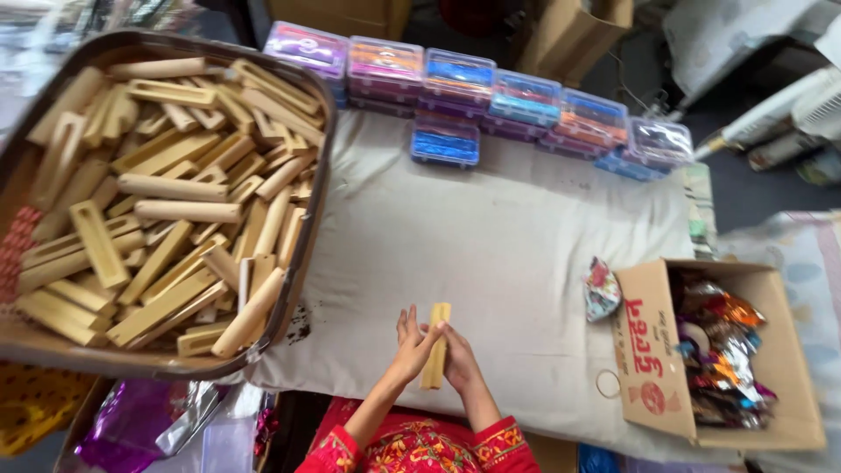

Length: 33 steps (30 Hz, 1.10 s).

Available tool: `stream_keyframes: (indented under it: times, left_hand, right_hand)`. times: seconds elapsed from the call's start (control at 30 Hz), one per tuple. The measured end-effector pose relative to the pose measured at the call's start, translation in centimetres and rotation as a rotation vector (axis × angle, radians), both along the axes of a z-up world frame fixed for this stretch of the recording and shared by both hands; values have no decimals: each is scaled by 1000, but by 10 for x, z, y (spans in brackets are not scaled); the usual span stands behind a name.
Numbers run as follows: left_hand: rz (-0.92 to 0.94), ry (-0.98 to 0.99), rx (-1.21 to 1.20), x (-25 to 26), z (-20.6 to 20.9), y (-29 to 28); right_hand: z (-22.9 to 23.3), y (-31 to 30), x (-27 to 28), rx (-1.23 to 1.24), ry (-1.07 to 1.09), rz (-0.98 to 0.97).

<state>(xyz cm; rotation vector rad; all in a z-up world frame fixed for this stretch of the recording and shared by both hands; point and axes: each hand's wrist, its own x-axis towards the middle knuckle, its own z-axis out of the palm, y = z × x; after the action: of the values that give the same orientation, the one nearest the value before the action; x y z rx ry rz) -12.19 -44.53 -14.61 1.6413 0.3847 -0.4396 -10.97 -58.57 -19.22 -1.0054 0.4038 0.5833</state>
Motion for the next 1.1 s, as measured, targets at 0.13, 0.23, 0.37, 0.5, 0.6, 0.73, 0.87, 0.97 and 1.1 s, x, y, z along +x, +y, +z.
stream_keyframes:
  times: [0.13, 0.23, 0.37, 0.5, 0.6, 0.73, 0.87, 0.97, 1.1]
  left_hand:
    - [56, -17, -101, -22, 4, 36]
    - [57, -128, -236, -47, 14, 58]
    - [98, -137, -242, -77, 35, 90]
    - [198, -60, -158, -95, 17, 111]
    - [233, -38, -145, -101, 2, 121]
    - [196, -43, -118, -82, 3, 133]
    - [130, -88, -140, -63, -5, 139]
    - [92, -106, -161, -53, -2, 147]
    - [23, -89, -145, -48, 6, 164]
  right_hand:
    - [4, -3, 32, 55, 165, 11]
    - [37, 14, 62, -170, -70, -54]
    - [65, 44, 91, -967, -690, -81]
    - [-27, 28, 117, -1821, -960, 490]
    - [-69, 10, 122, -1852, -913, 516]
    - [-64, -2, 122, -1798, -1011, 524]
    - [-37, 7, 115, -1741, -999, 394]
    - [-20, 13, 115, -1722, -924, 364]
    - [-3, 21, 118, -1746, -955, 282]
